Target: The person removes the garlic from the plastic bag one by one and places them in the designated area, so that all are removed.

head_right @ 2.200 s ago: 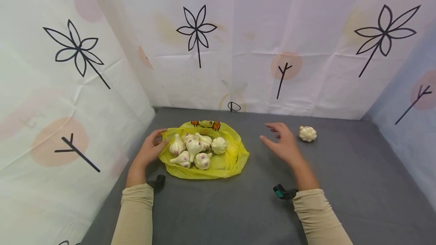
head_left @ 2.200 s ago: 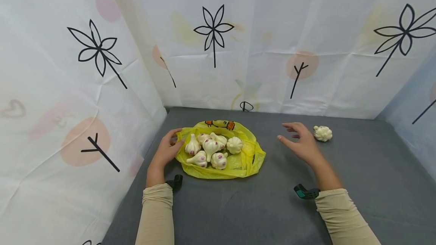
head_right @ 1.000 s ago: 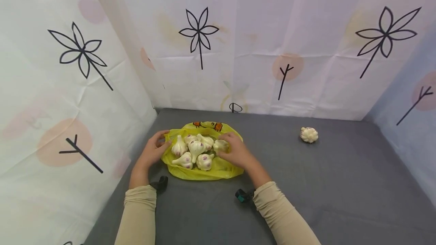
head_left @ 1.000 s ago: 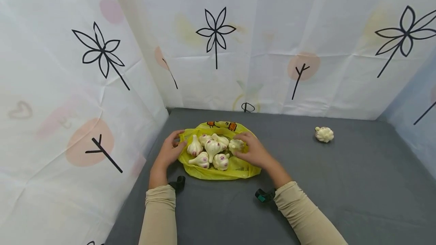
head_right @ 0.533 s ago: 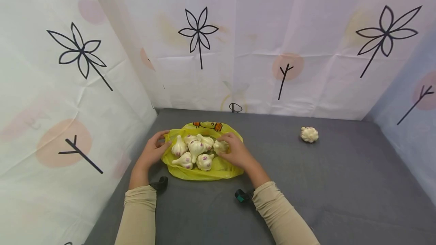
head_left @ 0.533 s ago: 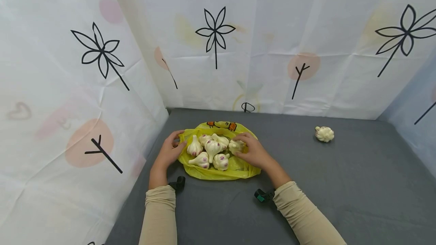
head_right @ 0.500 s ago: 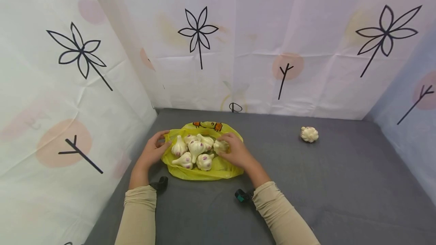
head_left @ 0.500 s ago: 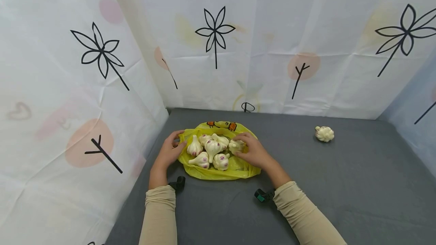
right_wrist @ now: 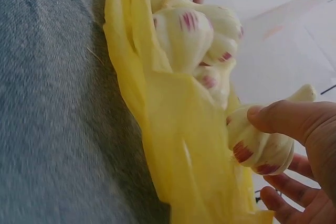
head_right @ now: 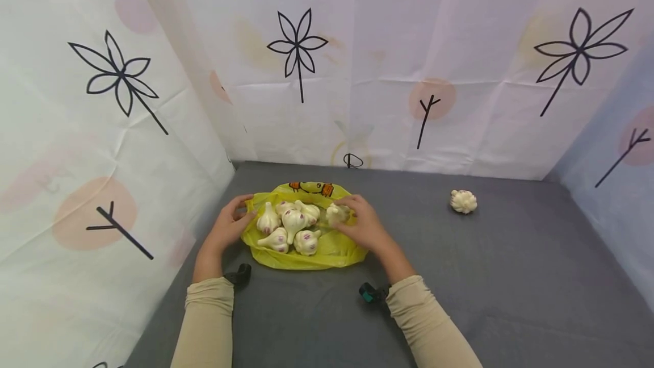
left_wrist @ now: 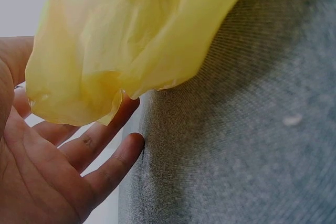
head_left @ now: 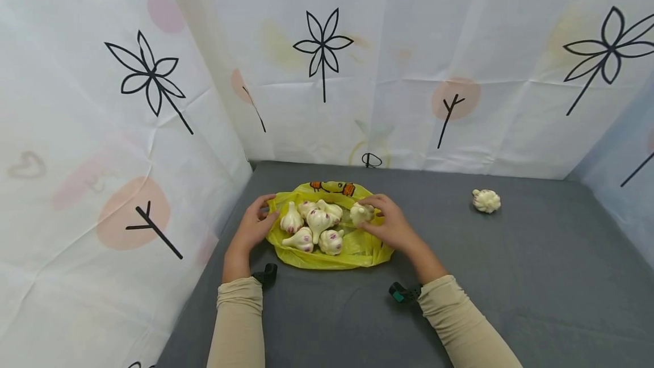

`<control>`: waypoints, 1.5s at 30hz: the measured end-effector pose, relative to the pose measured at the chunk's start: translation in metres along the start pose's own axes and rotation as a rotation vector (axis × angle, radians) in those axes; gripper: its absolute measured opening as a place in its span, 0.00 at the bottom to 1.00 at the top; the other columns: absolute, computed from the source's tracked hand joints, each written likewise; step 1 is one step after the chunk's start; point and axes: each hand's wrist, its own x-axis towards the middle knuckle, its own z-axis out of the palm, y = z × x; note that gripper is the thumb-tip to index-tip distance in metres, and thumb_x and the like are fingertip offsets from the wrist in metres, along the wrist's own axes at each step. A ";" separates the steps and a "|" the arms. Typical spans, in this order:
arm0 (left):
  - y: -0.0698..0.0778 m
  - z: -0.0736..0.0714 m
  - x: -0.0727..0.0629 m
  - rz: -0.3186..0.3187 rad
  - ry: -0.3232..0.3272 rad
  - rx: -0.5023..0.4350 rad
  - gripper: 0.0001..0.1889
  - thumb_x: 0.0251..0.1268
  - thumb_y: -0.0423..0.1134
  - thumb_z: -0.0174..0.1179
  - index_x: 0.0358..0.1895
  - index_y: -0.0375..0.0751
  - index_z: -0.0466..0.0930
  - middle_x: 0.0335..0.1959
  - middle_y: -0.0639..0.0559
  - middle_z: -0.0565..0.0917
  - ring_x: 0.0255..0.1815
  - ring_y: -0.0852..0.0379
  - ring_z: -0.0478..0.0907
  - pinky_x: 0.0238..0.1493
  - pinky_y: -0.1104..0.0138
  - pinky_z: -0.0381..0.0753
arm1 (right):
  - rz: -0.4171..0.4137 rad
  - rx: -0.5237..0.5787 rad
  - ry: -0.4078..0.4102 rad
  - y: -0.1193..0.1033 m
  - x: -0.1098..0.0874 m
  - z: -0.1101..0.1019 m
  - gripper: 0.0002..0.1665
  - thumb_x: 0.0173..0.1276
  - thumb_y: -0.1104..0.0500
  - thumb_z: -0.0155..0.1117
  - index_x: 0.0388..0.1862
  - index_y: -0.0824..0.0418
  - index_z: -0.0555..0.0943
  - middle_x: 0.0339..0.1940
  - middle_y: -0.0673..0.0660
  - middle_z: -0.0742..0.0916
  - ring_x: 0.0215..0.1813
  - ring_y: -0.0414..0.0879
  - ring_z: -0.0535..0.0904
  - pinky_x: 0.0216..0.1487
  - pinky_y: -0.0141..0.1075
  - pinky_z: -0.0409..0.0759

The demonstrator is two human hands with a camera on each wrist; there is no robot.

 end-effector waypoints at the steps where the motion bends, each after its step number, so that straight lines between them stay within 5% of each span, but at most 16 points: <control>1: 0.000 0.000 0.000 -0.001 0.000 -0.001 0.29 0.83 0.47 0.57 0.82 0.55 0.64 0.81 0.36 0.62 0.76 0.32 0.71 0.67 0.39 0.79 | -0.001 0.001 0.003 0.000 -0.001 -0.002 0.29 0.69 0.59 0.78 0.68 0.56 0.83 0.69 0.62 0.80 0.67 0.61 0.79 0.63 0.63 0.82; 12: -0.001 0.000 0.000 -0.002 -0.001 -0.004 0.29 0.84 0.46 0.56 0.83 0.54 0.63 0.81 0.35 0.61 0.77 0.31 0.70 0.67 0.39 0.79 | -0.008 0.022 0.095 0.015 -0.013 -0.035 0.29 0.70 0.62 0.76 0.70 0.60 0.81 0.69 0.64 0.79 0.68 0.63 0.77 0.63 0.63 0.82; 28: -0.004 -0.001 0.000 0.014 0.001 -0.010 0.29 0.84 0.45 0.55 0.83 0.52 0.63 0.81 0.34 0.61 0.78 0.30 0.69 0.69 0.38 0.78 | 0.126 -0.110 0.249 0.061 -0.037 -0.102 0.30 0.75 0.62 0.72 0.73 0.68 0.76 0.71 0.75 0.73 0.68 0.73 0.72 0.64 0.68 0.76; 45: -0.007 -0.003 0.003 0.026 -0.024 -0.010 0.31 0.84 0.49 0.56 0.84 0.51 0.62 0.82 0.33 0.61 0.79 0.29 0.68 0.71 0.37 0.76 | 0.278 -0.222 0.310 0.086 -0.057 -0.127 0.35 0.75 0.59 0.72 0.74 0.73 0.72 0.69 0.80 0.75 0.66 0.76 0.72 0.62 0.71 0.71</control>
